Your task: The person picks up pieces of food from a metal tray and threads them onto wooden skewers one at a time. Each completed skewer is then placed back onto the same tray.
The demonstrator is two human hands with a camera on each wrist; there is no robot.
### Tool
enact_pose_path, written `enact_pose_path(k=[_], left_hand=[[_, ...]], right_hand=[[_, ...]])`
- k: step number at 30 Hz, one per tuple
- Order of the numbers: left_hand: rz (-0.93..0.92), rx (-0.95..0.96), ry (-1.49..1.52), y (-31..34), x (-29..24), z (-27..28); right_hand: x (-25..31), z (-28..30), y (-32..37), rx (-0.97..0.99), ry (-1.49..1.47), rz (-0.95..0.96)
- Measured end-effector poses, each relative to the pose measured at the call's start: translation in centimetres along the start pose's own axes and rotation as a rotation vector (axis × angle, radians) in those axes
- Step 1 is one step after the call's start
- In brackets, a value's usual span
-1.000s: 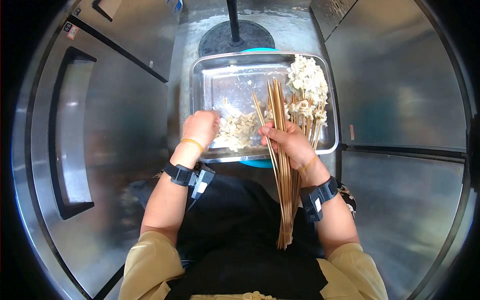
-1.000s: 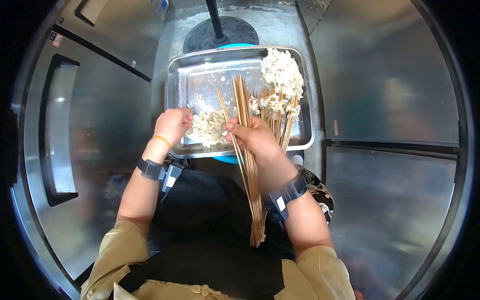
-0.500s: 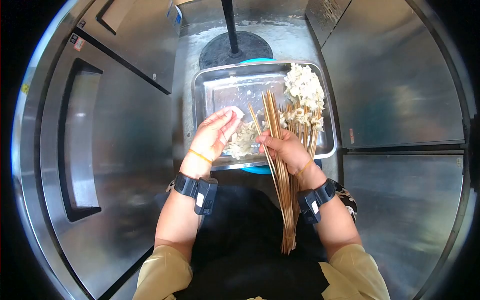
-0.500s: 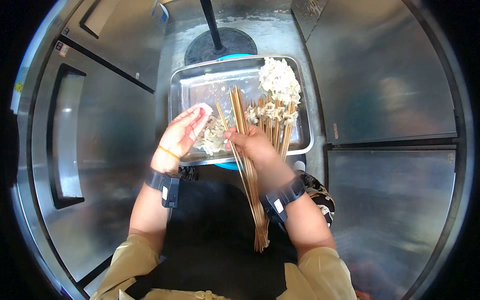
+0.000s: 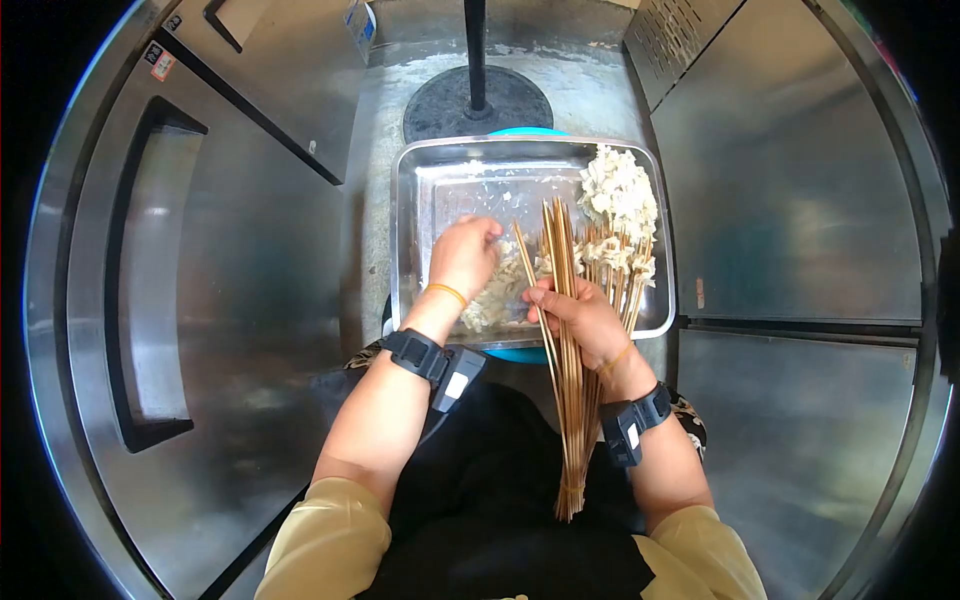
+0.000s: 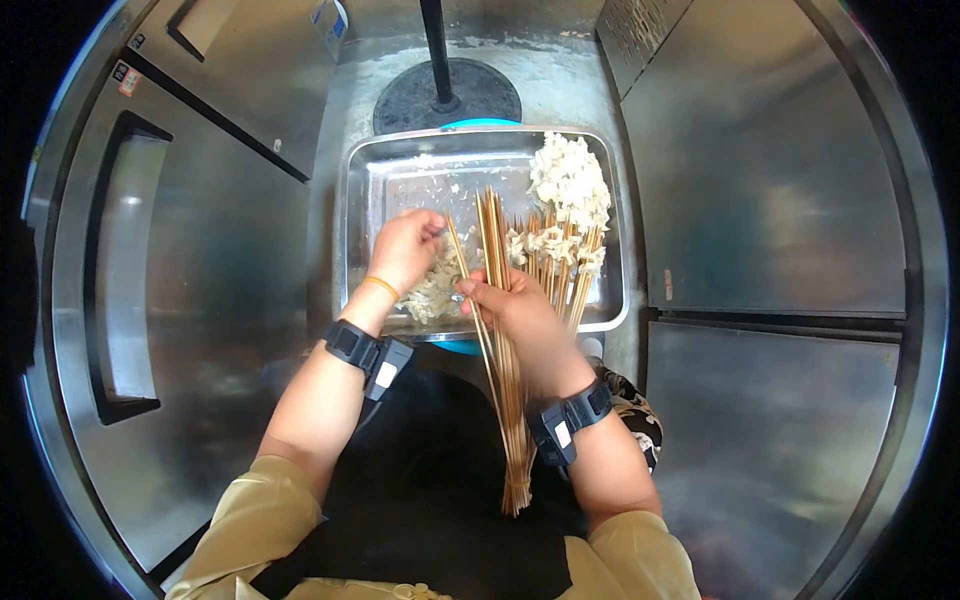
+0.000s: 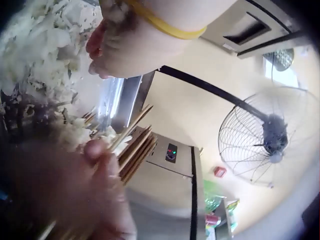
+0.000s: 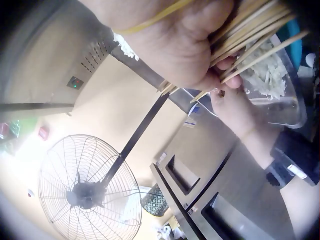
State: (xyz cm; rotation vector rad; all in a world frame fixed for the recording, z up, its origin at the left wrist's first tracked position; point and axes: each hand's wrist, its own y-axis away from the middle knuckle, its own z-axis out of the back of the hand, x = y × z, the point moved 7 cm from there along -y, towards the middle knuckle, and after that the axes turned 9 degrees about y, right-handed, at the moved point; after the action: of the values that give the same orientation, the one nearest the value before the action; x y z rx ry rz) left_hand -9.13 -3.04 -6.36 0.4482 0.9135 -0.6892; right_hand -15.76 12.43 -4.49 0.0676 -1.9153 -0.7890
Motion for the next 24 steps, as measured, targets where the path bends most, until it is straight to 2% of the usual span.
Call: enact_pose_path(k=[1,4,8,14,17,20,21,24], left_hand=[[-0.066,0.024,-0.128,0.3,-0.5,-0.7],[-0.087,-0.023,-0.337,0.4,-1.4,-1.5],[-0.094,-0.001,-0.406,0.3,-1.6,-1.9],[0.001,0.031,-0.429,0.3,-1.3,-2.0],[0.132,0.065,-0.030,0.0,0.0,-1.3],[0.336,0.106,0.835,-0.5,2.1,-1.4],[0.412,0.106,1.005,-0.1,0.6,-0.6],[0.376,0.091,1.159,0.0,-0.2,0.4]], right_hand=[[-0.1,0.1,-0.1,0.005,-0.013,0.006],[-0.6,0.3,-0.3,0.022,-0.046,0.002],[-0.3,0.1,-0.3,0.056,-0.059,0.020],[0.4,0.0,0.1,0.047,-0.044,0.015],[0.3,0.0,0.0,0.047,-0.046,0.031],[0.1,0.1,-0.1,0.033,-0.020,0.017],[0.2,0.0,0.0,0.021,-0.029,0.005],[0.3,-0.1,0.1,-0.002,-0.051,-0.008]])
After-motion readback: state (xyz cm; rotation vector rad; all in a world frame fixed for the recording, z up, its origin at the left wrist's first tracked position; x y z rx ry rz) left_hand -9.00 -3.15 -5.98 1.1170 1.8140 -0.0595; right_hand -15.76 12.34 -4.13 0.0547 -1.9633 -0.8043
